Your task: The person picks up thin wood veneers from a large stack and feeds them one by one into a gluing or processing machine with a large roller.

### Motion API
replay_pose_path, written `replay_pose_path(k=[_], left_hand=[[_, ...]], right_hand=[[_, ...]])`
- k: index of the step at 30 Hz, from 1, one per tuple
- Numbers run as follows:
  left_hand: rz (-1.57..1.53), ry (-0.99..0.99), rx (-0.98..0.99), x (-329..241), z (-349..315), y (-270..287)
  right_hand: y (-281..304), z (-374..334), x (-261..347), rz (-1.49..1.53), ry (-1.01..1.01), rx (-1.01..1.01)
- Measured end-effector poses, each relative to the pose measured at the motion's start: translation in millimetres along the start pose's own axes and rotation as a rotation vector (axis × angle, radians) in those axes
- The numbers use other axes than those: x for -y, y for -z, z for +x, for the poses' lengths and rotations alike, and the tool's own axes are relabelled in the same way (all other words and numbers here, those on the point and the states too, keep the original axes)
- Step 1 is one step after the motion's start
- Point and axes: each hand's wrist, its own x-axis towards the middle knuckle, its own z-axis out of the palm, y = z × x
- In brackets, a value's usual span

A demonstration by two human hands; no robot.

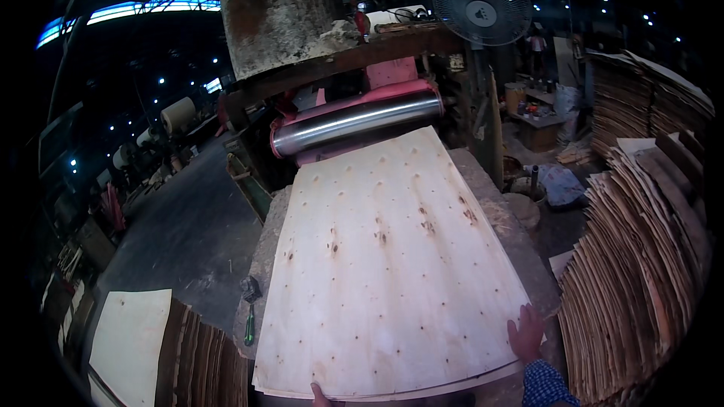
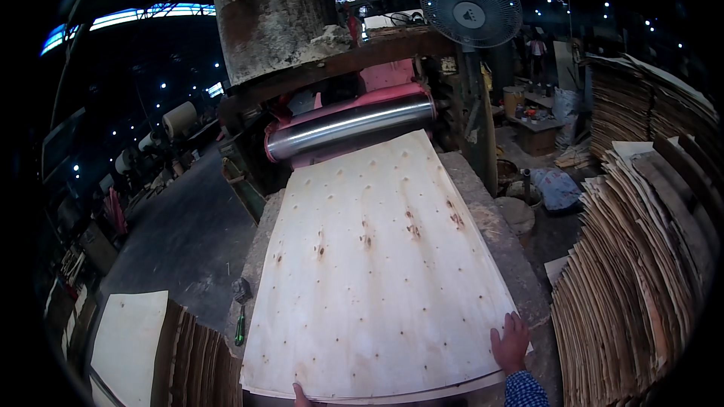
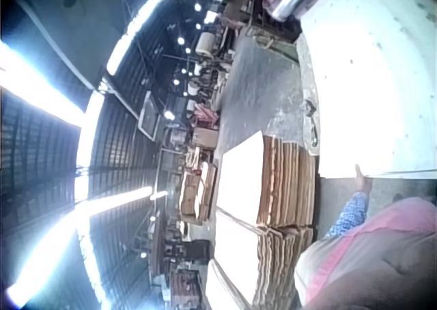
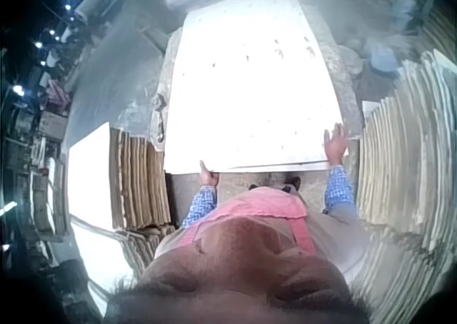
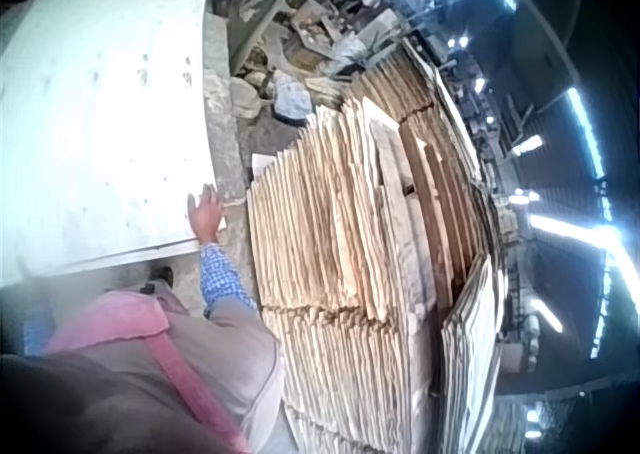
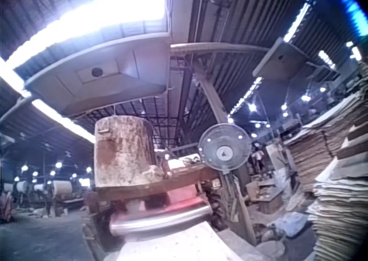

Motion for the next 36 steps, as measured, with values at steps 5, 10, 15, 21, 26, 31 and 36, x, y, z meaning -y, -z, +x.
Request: replay_pose_path(k=[5,10,15,21,26,31,36], left_hand=[[0.001,-0.012,0.041,3.3,6.5,6.0],[-0.012,-0.012,0.025,4.1,5.1,2.3],[0.01,-0.02,0.017,8.2,15.0,10.5],[0.018,0.007,0.0,6.8,12.1,5.1],[0.015,0.024,0.006,2.3,5.3,4.1],[0.008,0.082,0.018,-2.0,2.7,1.5],[-0.008,0.049,0.03,1.1,8.3,7.4]], right_hand=[[-3.8,-0.8,-5.0,-0.017,0.023,-0.022],[-2.9,-0.1,-4.7,-0.015,0.013,-0.021],[-3.4,-0.2,-5.1,-0.025,0.008,-0.015],[-0.7,-0.2,-4.1,-0.004,-0.003,-0.006],[-0.5,0.7,-2.2,0.0,-0.022,0.025],[0.9,0.2,-0.7,-0.003,-0.03,0.027],[-2.2,0.2,-1.0,-0.007,-0.021,0.017]])
